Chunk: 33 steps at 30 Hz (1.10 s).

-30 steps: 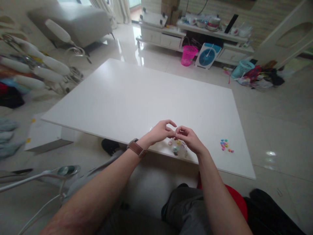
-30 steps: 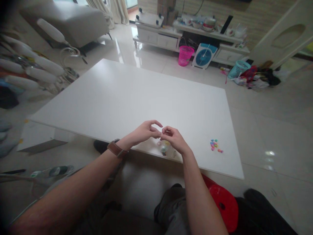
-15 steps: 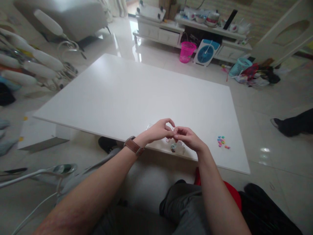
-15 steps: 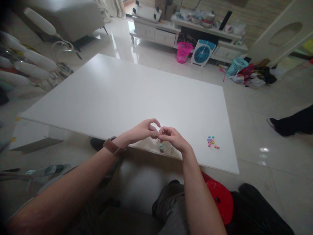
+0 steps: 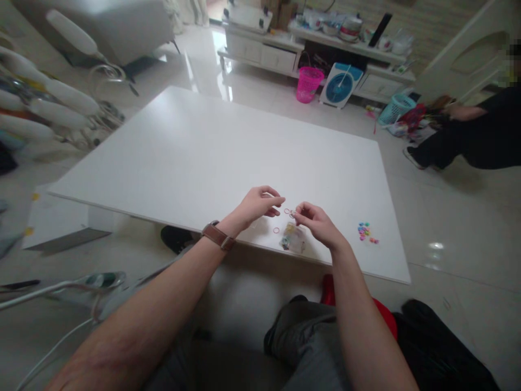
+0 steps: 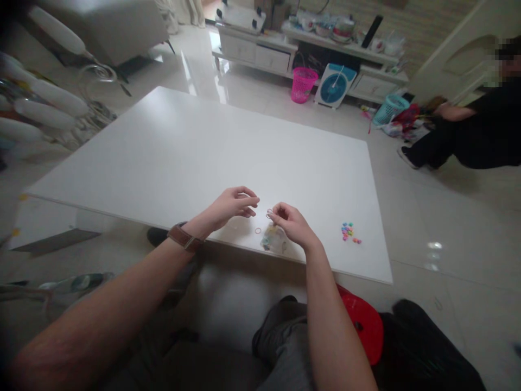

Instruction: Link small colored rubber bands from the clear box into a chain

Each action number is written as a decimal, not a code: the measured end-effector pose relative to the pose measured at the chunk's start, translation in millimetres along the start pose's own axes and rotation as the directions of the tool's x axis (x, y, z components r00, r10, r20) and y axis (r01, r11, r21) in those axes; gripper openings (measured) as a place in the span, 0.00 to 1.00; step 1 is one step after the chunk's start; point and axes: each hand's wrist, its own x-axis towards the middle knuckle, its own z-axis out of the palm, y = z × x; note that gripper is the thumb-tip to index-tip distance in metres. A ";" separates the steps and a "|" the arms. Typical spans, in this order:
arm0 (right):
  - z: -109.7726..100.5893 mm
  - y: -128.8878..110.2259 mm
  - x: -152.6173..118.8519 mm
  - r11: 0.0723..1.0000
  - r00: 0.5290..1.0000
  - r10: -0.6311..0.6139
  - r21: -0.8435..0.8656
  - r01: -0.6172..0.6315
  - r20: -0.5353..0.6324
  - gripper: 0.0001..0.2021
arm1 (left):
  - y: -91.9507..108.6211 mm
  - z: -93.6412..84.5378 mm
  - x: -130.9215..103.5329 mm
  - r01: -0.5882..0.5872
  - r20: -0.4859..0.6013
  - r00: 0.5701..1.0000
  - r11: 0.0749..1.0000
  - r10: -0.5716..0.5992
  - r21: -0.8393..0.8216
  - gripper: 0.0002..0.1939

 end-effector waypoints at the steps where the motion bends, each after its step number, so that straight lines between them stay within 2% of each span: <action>1: -3.7 2.7 -2.4 0.995 1.000 0.026 -0.097 -0.026 -0.005 0.16 | -2.1 -0.8 0.7 -0.013 0.014 1.000 0.995 0.012 0.103 0.07; 3: -10.1 10.2 -8.6 0.948 0.996 0.087 -0.310 -0.076 0.019 0.14 | -10.4 -1.5 1.8 -0.085 0.048 0.996 0.916 0.072 0.393 0.05; 5: -13.4 18.7 -15.5 0.860 0.988 0.152 -0.497 -0.112 0.040 0.11 | -23.5 -0.1 3.0 -0.166 0.081 0.985 0.725 0.150 0.668 0.05; 7: -13.1 26.0 -21.9 0.777 0.980 0.195 -0.615 -0.133 0.034 0.09 | -39.3 3.8 4.3 -0.192 0.114 0.979 0.558 0.171 0.807 0.08; 8: -12.0 28.7 -24.6 0.752 0.978 0.207 -0.644 -0.138 0.033 0.08 | -47.2 6.4 5.0 -0.193 0.127 0.979 0.513 0.162 0.837 0.09; 12: -6.5 33.2 -31.0 0.753 0.970 0.221 -0.649 -0.106 0.098 0.06 | -72.7 18.3 8.5 -0.189 0.139 0.980 0.473 0.139 0.860 0.09; 15: -2.9 32.7 -31.7 0.766 0.972 0.200 -0.638 -0.076 0.124 0.05 | -82.8 24.0 12.2 -0.191 0.136 0.979 0.447 0.153 0.874 0.10; 21: 5.6 30.8 -26.7 0.719 0.982 0.173 -0.691 -0.077 0.071 0.01 | -89.4 26.9 17.2 -0.210 0.181 0.976 0.295 0.121 0.932 0.09; 23: 5.4 29.3 -25.8 0.704 0.989 0.144 -0.705 -0.079 0.033 0.03 | -91.1 27.0 17.9 -0.216 0.196 0.975 0.263 0.102 0.940 0.09; 27: 0.7 25.4 -28.1 0.671 0.993 0.101 -0.732 -0.116 -0.065 0.05 | -87.6 27.3 17.5 -0.226 0.213 0.974 0.236 0.078 0.945 0.10; 30: -2.2 22.2 -32.3 0.650 0.990 0.094 -0.747 -0.142 -0.106 0.04 | -74.2 30.2 14.9 -0.240 0.224 0.970 0.216 0.097 0.947 0.12; 33: -3.7 18.5 -37.0 0.637 0.986 0.099 -0.753 -0.165 -0.132 0.04 | -59.9 39.4 8.3 -0.326 0.296 0.942 0.236 0.156 0.915 0.14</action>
